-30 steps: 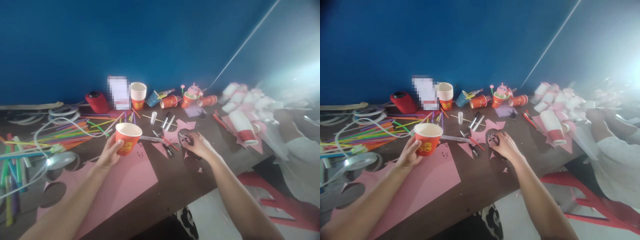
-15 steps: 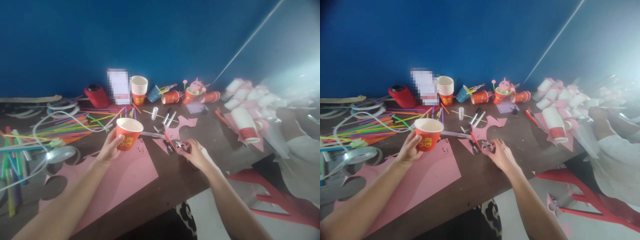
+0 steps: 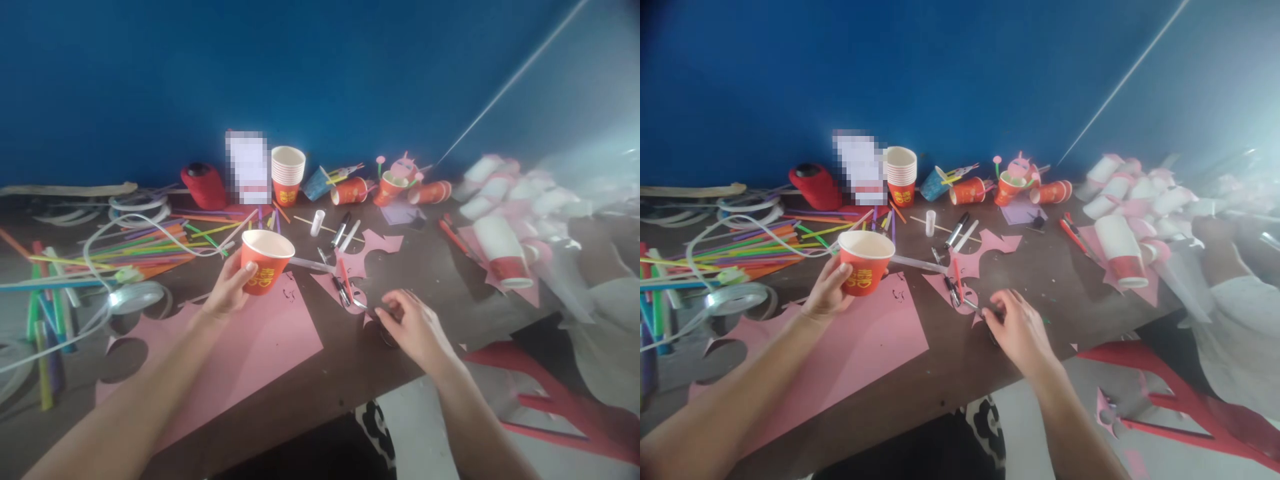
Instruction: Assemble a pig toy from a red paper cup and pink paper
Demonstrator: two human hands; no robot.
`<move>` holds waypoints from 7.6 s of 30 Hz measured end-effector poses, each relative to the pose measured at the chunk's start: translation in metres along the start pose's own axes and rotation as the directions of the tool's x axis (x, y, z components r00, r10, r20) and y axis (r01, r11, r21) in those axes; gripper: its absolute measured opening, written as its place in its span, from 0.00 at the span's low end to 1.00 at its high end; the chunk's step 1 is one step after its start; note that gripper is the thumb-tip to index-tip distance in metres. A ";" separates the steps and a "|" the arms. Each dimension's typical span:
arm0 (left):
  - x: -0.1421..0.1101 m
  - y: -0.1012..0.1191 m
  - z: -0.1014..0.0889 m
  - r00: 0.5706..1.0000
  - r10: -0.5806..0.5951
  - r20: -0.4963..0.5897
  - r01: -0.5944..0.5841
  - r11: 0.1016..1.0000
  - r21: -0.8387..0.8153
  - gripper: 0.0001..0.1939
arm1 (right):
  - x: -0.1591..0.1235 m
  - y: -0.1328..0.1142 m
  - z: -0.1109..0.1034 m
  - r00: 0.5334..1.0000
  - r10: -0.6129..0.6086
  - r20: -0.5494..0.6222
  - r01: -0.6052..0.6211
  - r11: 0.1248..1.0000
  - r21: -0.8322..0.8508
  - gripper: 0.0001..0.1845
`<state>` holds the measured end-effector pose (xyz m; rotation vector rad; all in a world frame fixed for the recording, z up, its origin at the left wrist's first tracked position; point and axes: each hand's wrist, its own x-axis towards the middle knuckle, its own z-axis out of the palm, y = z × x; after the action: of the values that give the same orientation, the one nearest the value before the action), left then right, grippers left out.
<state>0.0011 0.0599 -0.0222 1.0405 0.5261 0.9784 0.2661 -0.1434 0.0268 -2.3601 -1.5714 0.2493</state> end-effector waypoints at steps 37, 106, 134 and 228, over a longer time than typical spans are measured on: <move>-0.017 0.022 0.025 0.950 0.312 -0.031 -0.052 0.253 0.966 0.32 | 0.009 -0.085 0.010 0.708 -0.282 0.648 -0.518 0.416 0.747 0.23; -0.015 0.028 0.024 0.818 0.495 0.294 -0.290 -0.087 0.953 0.15 | 0.016 -0.109 0.024 0.838 -0.103 0.536 -0.413 0.523 0.746 0.22; -0.017 0.031 0.026 0.801 0.477 0.362 -0.287 -0.225 0.931 0.13 | 0.011 -0.121 0.034 0.877 -0.076 0.475 -0.378 0.501 0.778 0.21; -0.001 0.029 0.014 0.992 0.035 -0.125 -0.040 0.998 -0.041 0.23 | 0.028 -0.025 -0.026 0.981 0.127 -0.146 -0.098 0.976 0.193 0.17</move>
<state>-0.0006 0.0575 0.0094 0.9580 0.5867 1.0880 0.2628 -0.1127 0.0601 -2.2663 -1.2860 0.2172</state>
